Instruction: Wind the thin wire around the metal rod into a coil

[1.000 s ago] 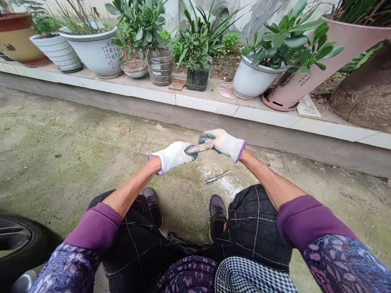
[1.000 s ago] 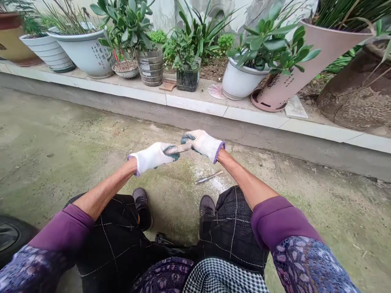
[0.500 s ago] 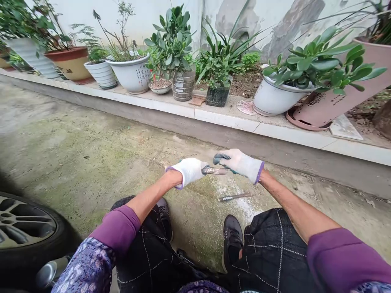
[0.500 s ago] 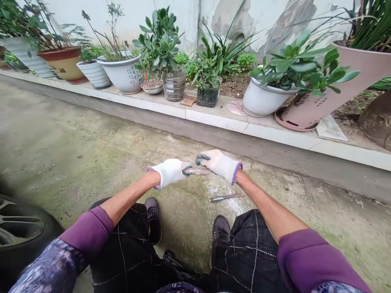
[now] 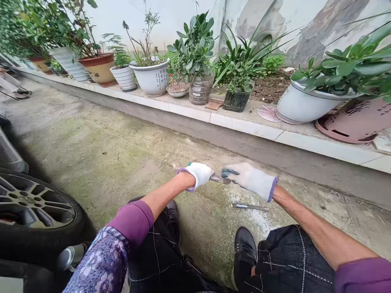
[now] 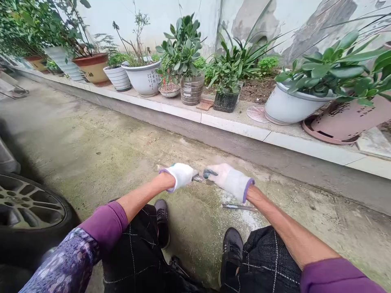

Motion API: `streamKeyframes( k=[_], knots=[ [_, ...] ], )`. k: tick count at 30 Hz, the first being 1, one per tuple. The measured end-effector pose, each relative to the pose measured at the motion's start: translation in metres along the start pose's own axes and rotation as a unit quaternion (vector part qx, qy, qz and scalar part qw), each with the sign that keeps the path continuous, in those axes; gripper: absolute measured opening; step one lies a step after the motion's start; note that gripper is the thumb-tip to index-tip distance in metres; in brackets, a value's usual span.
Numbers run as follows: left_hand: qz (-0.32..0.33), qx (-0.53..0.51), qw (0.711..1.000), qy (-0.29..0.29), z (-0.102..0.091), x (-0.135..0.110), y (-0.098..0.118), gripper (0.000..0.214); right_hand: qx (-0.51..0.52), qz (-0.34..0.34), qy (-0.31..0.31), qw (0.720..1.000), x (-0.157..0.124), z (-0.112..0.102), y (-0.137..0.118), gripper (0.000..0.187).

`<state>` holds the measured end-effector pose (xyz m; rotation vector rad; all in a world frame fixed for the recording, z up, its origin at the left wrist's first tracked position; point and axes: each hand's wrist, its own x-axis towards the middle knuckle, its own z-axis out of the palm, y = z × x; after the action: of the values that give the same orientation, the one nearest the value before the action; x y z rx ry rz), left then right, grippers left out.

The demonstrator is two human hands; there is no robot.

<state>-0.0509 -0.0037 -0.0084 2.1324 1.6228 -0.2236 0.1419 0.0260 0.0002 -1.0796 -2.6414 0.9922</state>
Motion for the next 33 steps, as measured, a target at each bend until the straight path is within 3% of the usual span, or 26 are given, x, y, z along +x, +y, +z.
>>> streamKeyframes(
  k=[5, 8, 11, 14, 16, 18, 21, 23, 24, 27, 30, 33],
  knots=[
    [0.056, -0.087, 0.995, 0.005, -0.002, -0.011, 0.019, 0.019, 0.154, 0.098, 0.010, 0.983, -0.002, -0.003, 0.030, 0.032],
    [0.054, -0.151, 0.987, 0.034, -0.010, -0.014, 0.018, 0.028, 0.202, 0.123, 0.021, 0.971, -0.005, 0.007, 0.033, 0.031],
    [0.012, -0.187, 0.978, 0.092, -0.016, -0.007, 0.006, 0.028, 0.145, 0.100, 0.023, 0.984, -0.003, 0.018, 0.022, 0.027],
    [-0.050, -0.047, 0.989, 0.131, -0.016, 0.002, -0.006, 0.025, 0.038, 0.022, 0.019, 0.999, -0.001, 0.021, 0.007, 0.023],
    [-0.059, 0.069, 0.990, 0.103, -0.012, 0.004, -0.008, 0.027, -0.006, -0.018, 0.033, 0.999, 0.001, 0.018, 0.004, 0.023],
    [-0.026, 0.116, 0.992, 0.045, -0.005, 0.000, -0.002, 0.026, -0.019, -0.019, 0.058, 0.998, 0.003, 0.012, 0.011, 0.026],
    [0.050, 0.057, 0.997, 0.001, 0.000, -0.011, 0.015, 0.019, -0.006, 0.031, 0.080, 0.996, 0.005, -0.001, 0.035, 0.029],
    [0.081, -0.010, 0.997, 0.016, -0.005, -0.019, 0.024, 0.014, 0.016, 0.040, 0.086, 0.995, 0.005, -0.008, 0.047, 0.029],
    [0.088, -0.101, 0.990, 0.043, -0.010, -0.021, 0.025, 0.012, 0.025, 0.034, 0.084, 0.996, 0.004, -0.010, 0.050, 0.028],
    [0.088, -0.182, 0.977, 0.069, -0.025, -0.021, 0.018, 0.025, 0.024, 0.061, 0.087, 0.994, 0.002, -0.010, 0.039, 0.029],
    [0.018, -0.270, 0.957, 0.103, -0.031, -0.013, 0.004, 0.027, 0.010, 0.028, 0.045, 0.999, -0.002, -0.003, 0.011, 0.029],
    [-0.030, -0.158, 0.981, 0.112, -0.024, 0.000, -0.004, 0.024, -0.013, -0.016, 0.021, 1.000, -0.008, 0.001, -0.012, 0.027]
  ],
)
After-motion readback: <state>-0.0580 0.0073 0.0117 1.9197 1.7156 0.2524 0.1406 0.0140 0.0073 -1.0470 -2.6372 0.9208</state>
